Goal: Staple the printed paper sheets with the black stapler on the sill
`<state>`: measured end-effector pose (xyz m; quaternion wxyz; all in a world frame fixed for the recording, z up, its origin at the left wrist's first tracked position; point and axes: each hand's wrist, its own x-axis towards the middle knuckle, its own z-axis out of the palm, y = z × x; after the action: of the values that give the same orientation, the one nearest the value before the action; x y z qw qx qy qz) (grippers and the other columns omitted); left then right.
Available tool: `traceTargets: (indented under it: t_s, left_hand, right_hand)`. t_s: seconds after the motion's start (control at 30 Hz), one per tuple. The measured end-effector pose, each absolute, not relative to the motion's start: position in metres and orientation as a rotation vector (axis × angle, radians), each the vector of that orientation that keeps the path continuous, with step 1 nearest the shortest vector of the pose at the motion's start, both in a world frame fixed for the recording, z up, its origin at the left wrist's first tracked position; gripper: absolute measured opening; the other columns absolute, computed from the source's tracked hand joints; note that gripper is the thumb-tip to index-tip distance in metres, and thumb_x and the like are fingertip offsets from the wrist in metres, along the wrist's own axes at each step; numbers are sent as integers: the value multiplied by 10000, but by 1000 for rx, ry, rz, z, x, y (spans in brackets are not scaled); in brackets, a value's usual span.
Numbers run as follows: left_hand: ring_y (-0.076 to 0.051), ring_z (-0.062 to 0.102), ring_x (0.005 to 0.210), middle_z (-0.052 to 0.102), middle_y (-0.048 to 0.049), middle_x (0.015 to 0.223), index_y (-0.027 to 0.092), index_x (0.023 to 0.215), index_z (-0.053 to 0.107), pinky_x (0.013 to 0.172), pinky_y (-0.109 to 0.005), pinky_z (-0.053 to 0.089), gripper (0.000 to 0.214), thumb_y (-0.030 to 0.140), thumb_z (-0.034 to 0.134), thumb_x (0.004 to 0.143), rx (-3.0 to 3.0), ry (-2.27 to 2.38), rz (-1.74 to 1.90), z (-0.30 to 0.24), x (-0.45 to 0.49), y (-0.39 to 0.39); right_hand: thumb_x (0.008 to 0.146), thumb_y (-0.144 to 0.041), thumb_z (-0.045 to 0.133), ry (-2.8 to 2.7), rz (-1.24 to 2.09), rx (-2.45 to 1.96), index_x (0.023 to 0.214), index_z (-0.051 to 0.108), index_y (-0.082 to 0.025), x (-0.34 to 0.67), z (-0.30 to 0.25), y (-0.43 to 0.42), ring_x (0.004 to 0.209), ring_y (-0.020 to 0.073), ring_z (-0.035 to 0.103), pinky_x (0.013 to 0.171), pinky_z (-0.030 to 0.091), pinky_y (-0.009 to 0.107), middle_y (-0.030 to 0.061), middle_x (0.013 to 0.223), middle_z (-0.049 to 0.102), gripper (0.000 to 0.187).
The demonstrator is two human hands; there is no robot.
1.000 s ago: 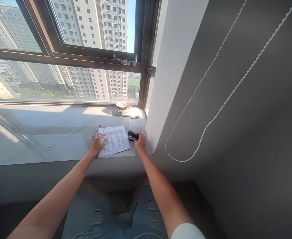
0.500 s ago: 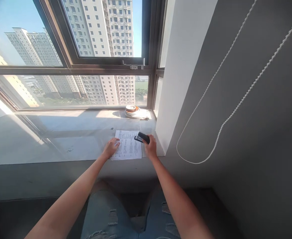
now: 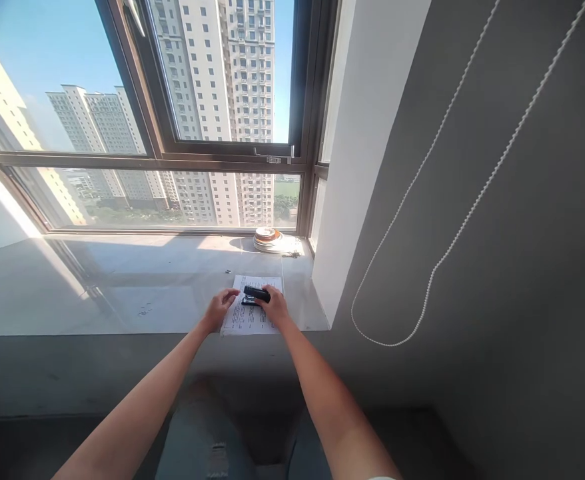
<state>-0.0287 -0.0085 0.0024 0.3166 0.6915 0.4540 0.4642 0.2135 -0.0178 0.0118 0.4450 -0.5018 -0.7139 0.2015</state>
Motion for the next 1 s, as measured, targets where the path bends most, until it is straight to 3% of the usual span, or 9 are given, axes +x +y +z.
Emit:
traceTargets:
  t_s: [0.13,0.23,0.3,0.7,1.0]
  left_hand:
    - [-310,694,1148,747,-151,1180,159,1121,708,1068,-475,524,377,455,622,903,1793,1215,1219,3,-27,-6]
    - [-309,700,1149,752,-155,1176,161,1104,718,1067,-466,529,370,449,652,882,1741,1241,1225,7,-26,-7]
    - [-312,696,1167,750,-163,1188,157,1107,719,1068,-464,530,366,436,661,877,1693,1255,1225,10,-25,-8]
    - [-268,693,1190,687,-214,1303,124,1129,679,1056,-419,550,328,355,475,1018,1446,1301,1265,7,-26,1]
    - [-299,677,1227,689,-231,1309,123,1169,692,1056,-448,549,636,595,276,1079,1418,1269,1295,3,-28,0]
  right_hand:
    - [858,-459,664,-1724,553,-1130,1149,649,-258,218,10,-16,1116,263,622,942,496,375,57,1154,707,354]
    - [959,-386,410,-1581,647,-1156,1095,664,-241,221,9,-11,1005,234,652,865,509,341,57,1052,713,322]
    - [953,-333,316,-1525,636,-1258,1023,663,-240,221,7,-7,894,230,647,796,497,332,47,938,698,366]
    - [896,-291,310,-1547,578,-1337,943,633,-244,219,0,0,772,212,586,729,449,299,19,811,642,329]
    - [881,-273,348,-1542,545,-1344,938,655,-258,216,2,1,775,222,604,740,463,312,20,797,657,313]
